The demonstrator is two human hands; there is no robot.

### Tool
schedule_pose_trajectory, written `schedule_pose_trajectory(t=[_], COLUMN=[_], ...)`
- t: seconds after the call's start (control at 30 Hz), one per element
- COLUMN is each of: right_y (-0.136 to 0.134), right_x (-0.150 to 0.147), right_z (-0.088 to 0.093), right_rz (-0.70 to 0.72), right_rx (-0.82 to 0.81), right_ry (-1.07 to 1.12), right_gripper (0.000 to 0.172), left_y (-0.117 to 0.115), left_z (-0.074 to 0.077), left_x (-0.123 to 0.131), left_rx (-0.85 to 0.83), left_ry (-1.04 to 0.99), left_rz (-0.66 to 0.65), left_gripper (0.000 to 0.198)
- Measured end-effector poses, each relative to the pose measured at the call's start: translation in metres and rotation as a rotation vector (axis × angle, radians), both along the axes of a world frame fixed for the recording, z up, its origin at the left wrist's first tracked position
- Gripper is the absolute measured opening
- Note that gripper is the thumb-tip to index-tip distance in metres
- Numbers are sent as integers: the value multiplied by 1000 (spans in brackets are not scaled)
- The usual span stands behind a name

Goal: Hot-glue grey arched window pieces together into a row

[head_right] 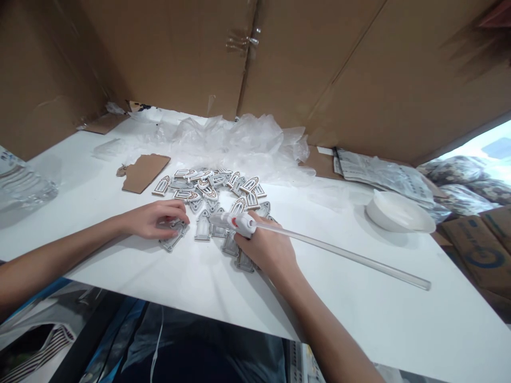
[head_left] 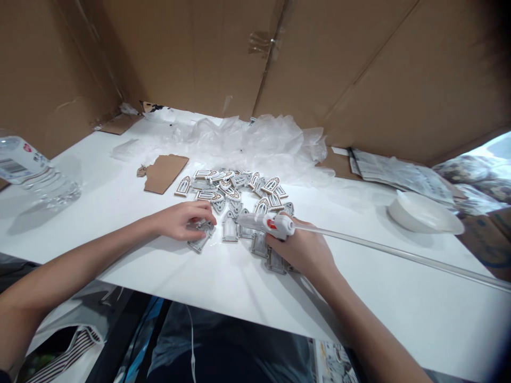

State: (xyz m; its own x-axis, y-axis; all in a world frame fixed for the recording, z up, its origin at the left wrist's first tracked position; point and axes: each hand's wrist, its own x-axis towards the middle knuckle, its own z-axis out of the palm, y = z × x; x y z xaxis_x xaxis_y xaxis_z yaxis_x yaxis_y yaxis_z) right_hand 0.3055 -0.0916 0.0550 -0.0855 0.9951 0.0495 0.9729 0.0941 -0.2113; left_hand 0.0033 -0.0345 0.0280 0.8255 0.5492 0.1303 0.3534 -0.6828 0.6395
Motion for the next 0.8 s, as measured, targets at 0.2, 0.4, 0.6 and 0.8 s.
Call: schedule_pose_trajectory(t=[0.2,0.4,0.6,0.8], right_y=[2,3,3,3], right_x=[7,13,16,16], right_z=[3,11,11,9], right_rz=[-20,50,177,184], right_rx=[-34,-92,-129,-141], right_ry=[51,84,70,57], right_gripper=[18,11,9,9], left_y=[0,1,1,1], left_z=[-1,0,-1,0], left_x=[-1,-1,-1,-1], left_rx=[2,9,7,1], left_ry=[5,1,-4,-2], left_rz=[5,0,-7,-5], left_gripper=[26,26,27,26])
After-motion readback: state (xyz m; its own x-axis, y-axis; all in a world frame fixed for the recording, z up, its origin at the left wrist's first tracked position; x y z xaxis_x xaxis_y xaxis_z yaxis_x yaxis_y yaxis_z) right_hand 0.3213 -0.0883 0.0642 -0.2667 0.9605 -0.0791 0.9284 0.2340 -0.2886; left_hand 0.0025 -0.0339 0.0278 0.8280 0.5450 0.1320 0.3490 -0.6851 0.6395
